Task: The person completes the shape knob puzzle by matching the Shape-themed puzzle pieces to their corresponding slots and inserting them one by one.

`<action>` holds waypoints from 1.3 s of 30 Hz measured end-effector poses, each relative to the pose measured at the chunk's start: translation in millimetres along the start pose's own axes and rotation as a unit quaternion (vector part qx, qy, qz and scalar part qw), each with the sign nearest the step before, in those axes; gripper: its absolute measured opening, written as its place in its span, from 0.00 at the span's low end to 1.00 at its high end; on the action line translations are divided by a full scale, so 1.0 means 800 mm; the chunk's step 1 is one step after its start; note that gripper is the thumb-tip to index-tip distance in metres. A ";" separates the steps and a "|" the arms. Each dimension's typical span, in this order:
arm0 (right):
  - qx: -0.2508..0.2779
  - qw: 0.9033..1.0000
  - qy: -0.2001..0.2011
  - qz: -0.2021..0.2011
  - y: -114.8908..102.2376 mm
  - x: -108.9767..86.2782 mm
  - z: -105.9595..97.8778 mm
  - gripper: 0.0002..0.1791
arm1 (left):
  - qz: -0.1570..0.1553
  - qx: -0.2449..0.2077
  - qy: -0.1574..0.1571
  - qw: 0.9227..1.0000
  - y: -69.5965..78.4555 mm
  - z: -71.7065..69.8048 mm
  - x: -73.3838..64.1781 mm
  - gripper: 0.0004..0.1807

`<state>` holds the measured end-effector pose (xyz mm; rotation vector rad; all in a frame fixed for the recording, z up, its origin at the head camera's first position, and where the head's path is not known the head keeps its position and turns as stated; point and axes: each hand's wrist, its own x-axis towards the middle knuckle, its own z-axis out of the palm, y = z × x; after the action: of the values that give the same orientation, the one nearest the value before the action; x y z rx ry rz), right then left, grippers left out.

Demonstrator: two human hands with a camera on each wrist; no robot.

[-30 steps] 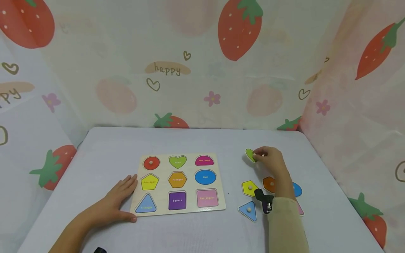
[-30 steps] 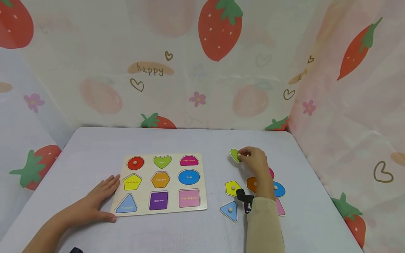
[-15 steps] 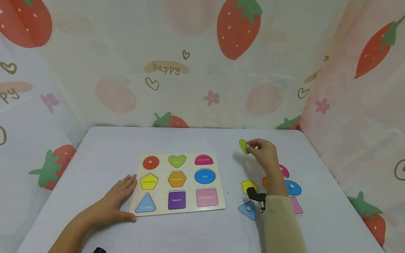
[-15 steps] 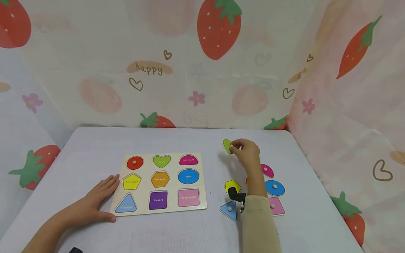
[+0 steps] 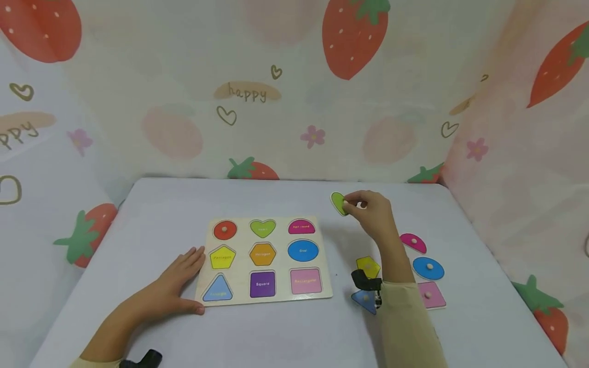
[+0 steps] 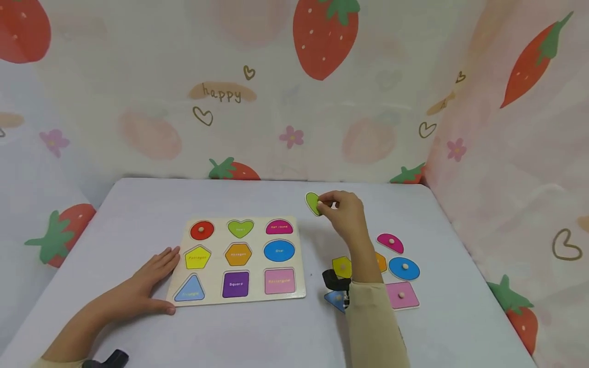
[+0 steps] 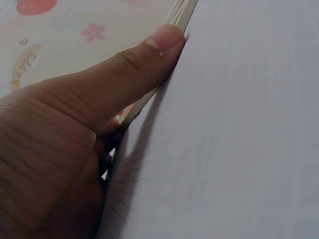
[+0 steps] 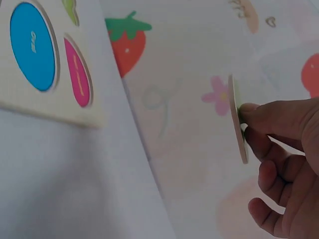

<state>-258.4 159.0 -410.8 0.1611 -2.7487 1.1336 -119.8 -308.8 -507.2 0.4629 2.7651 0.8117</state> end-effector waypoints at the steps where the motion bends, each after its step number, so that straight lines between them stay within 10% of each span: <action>1: 0.002 1.000 -0.002 -0.002 -0.005 0.000 0.002 0.12 | 0.001 0.004 0.002 1.000 0.001 0.000 0.002 0.72; 15: 0.031 0.997 -0.040 -0.065 -0.074 -0.002 0.066 0.10 | -0.014 -0.007 0.001 1.000 0.004 -0.002 0.004 0.73; 39: 0.004 0.988 -0.143 -0.049 -0.110 0.017 0.173 0.06 | -0.009 -0.005 0.004 1.000 0.004 -0.004 0.005 0.73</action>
<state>-272.8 -1.7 -444.3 0.4918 -2.9403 1.1783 -123.9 -306.2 -503.4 0.4330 2.7667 0.8252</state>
